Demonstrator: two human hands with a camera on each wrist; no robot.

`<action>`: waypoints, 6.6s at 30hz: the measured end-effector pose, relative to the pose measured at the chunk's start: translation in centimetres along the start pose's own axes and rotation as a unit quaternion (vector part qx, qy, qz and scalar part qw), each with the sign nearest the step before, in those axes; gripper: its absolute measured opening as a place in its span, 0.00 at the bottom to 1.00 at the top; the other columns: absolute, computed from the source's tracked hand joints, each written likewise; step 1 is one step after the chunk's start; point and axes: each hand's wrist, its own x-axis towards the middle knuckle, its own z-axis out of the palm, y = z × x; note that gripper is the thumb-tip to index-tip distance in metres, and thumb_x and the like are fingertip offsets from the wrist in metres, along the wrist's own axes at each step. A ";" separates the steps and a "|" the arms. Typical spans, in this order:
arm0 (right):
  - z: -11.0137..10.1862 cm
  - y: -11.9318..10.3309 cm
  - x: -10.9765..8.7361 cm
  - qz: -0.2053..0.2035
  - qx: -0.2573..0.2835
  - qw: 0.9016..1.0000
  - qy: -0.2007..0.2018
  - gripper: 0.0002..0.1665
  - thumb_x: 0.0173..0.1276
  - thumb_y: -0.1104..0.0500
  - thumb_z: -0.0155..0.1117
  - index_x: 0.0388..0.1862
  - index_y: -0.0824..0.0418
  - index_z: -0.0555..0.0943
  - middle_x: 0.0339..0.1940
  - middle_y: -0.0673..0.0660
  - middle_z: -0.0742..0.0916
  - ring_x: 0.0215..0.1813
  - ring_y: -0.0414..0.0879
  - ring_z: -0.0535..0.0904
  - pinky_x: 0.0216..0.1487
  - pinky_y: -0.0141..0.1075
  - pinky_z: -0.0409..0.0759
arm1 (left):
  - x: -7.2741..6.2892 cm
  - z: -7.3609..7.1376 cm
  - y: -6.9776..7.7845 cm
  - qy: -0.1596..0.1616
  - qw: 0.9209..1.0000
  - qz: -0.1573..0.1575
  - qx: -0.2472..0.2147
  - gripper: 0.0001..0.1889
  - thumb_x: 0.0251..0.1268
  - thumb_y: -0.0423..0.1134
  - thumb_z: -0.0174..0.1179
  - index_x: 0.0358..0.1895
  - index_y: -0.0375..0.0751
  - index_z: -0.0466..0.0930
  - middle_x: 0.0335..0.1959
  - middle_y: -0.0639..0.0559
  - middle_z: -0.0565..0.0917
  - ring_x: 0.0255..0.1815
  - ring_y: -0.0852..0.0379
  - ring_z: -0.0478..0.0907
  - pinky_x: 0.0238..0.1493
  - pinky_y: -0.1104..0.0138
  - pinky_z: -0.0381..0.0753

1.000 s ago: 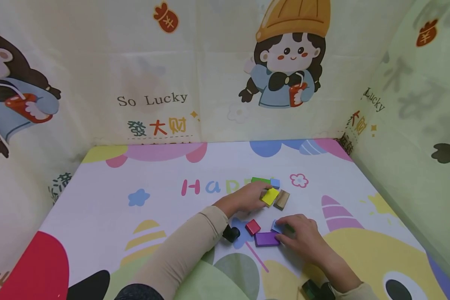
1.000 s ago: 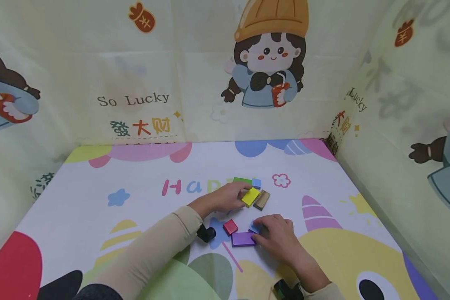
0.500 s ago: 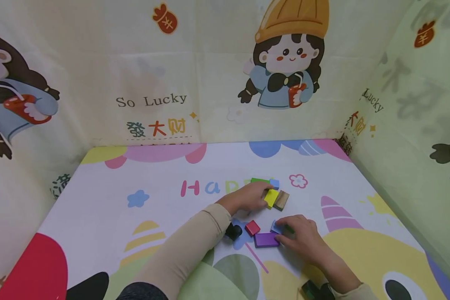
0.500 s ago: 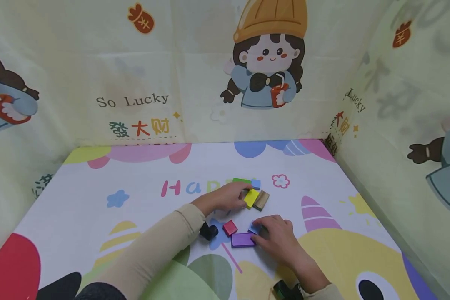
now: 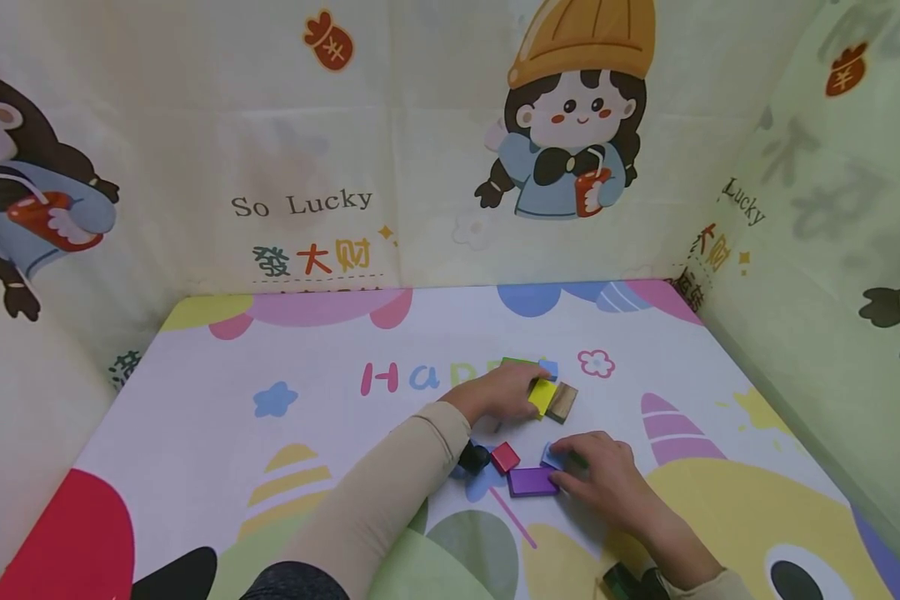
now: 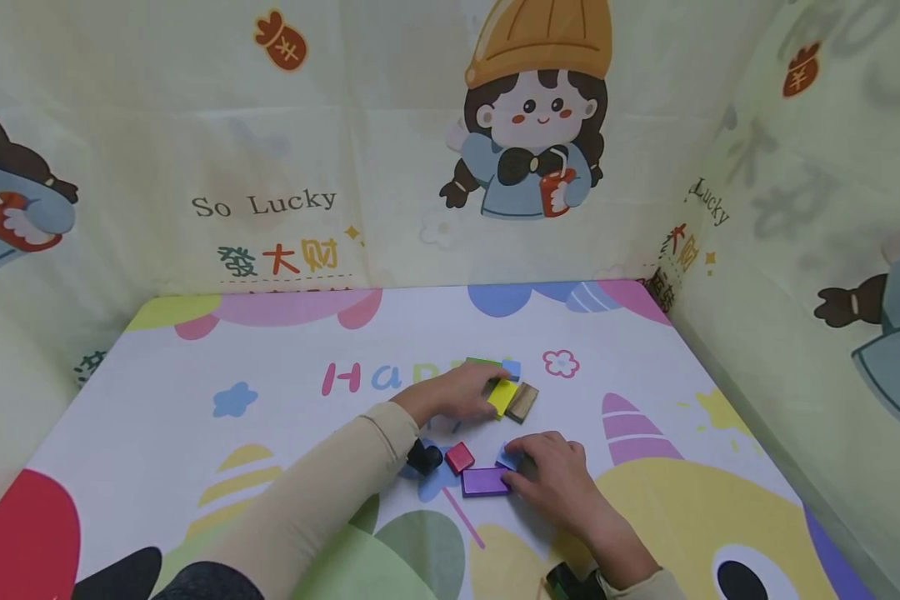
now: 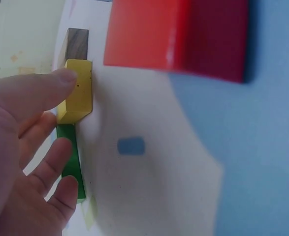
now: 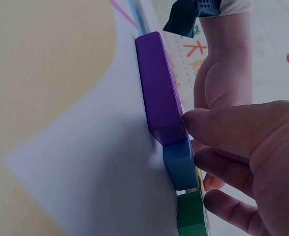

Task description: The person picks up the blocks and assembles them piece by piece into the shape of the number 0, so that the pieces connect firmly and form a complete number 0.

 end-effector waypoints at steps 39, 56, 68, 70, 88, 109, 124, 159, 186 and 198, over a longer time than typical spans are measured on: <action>-0.2 -0.2 0.0 0.008 -0.007 1.000 -0.013 0.17 0.57 0.56 0.79 0.45 0.52 0.85 0.46 0.48 0.86 0.54 0.51 0.77 0.52 0.53 0.65 | -0.4 0.5 -0.1 0.009 0.999 -0.025 -0.023 0.34 0.63 0.44 0.70 0.72 0.47 0.69 0.68 0.54 0.73 0.61 0.58 0.70 0.66 0.66 0.67; -0.3 -0.3 0.1 0.017 -0.006 0.999 -0.027 0.17 0.58 0.55 0.78 0.46 0.53 0.85 0.46 0.49 0.85 0.54 0.52 0.76 0.53 0.54 0.65 | -0.7 0.4 -1.0 0.007 0.998 -0.030 -0.045 0.33 0.64 0.43 0.69 0.72 0.48 0.69 0.68 0.55 0.73 0.60 0.59 0.70 0.66 0.66 0.68; -0.2 -0.3 0.1 0.012 -0.009 1.000 -0.021 0.17 0.58 0.55 0.79 0.45 0.53 0.85 0.46 0.49 0.86 0.54 0.51 0.77 0.54 0.55 0.65 | -1.4 0.3 -1.7 0.023 0.998 -0.022 -0.049 0.33 0.62 0.43 0.71 0.70 0.45 0.71 0.66 0.53 0.75 0.61 0.57 0.71 0.66 0.65 0.68; -0.2 -0.4 0.1 0.012 -0.009 1.000 -0.022 0.16 0.58 0.55 0.79 0.45 0.53 0.85 0.46 0.49 0.86 0.54 0.52 0.77 0.54 0.55 0.65 | -1.6 0.2 -1.8 0.025 0.998 -0.023 -0.047 0.33 0.62 0.43 0.71 0.70 0.45 0.71 0.66 0.52 0.74 0.62 0.57 0.71 0.66 0.65 0.67; -0.3 -0.5 0.1 0.023 -0.005 0.999 -0.027 0.16 0.58 0.55 0.78 0.45 0.53 0.85 0.46 0.50 0.85 0.54 0.53 0.76 0.54 0.56 0.64 | -3.3 -0.3 -2.9 0.033 0.996 -0.031 -0.075 0.33 0.60 0.43 0.72 0.69 0.43 0.72 0.64 0.51 0.75 0.63 0.54 0.70 0.66 0.64 0.69; -0.2 -0.5 0.0 0.026 -0.006 0.999 -0.025 0.16 0.59 0.56 0.78 0.46 0.53 0.85 0.47 0.51 0.85 0.55 0.53 0.76 0.54 0.56 0.64 | -5.1 -0.8 -4.0 0.049 0.995 -0.037 -0.082 0.33 0.58 0.43 0.74 0.66 0.43 0.72 0.63 0.51 0.76 0.64 0.55 0.72 0.62 0.65 0.73; -0.2 -0.5 0.0 0.019 -0.010 1.000 -0.016 0.17 0.58 0.56 0.79 0.45 0.53 0.85 0.46 0.51 0.85 0.55 0.54 0.76 0.53 0.56 0.65 | -6.6 -1.0 -4.4 0.050 0.995 -0.032 -0.082 0.32 0.57 0.42 0.75 0.64 0.41 0.73 0.60 0.51 0.76 0.61 0.55 0.73 0.61 0.66 0.74; -0.1 -0.6 -0.1 0.017 -0.010 1.000 -0.011 0.16 0.58 0.56 0.79 0.44 0.53 0.85 0.46 0.51 0.85 0.55 0.53 0.76 0.53 0.55 0.65 | -7.6 -0.1 -4.7 0.058 0.994 -0.017 -0.087 0.31 0.54 0.42 0.76 0.60 0.39 0.74 0.55 0.50 0.77 0.56 0.55 0.73 0.60 0.66 0.74; -0.1 -0.5 -0.1 0.015 -0.015 1.000 -0.008 0.16 0.57 0.57 0.79 0.44 0.53 0.85 0.46 0.51 0.86 0.55 0.54 0.76 0.52 0.55 0.65 | -7.6 0.4 -4.7 0.051 0.994 -0.028 -0.089 0.31 0.53 0.44 0.77 0.59 0.41 0.74 0.53 0.52 0.76 0.54 0.56 0.72 0.58 0.67 0.75; 0.0 -0.4 0.0 -0.003 -0.009 1.000 0.007 0.16 0.56 0.59 0.79 0.44 0.54 0.85 0.45 0.51 0.86 0.53 0.53 0.77 0.51 0.55 0.66 | -7.5 0.4 -4.6 0.047 0.994 -0.029 -0.091 0.31 0.53 0.44 0.77 0.59 0.40 0.74 0.52 0.52 0.76 0.53 0.56 0.72 0.59 0.66 0.75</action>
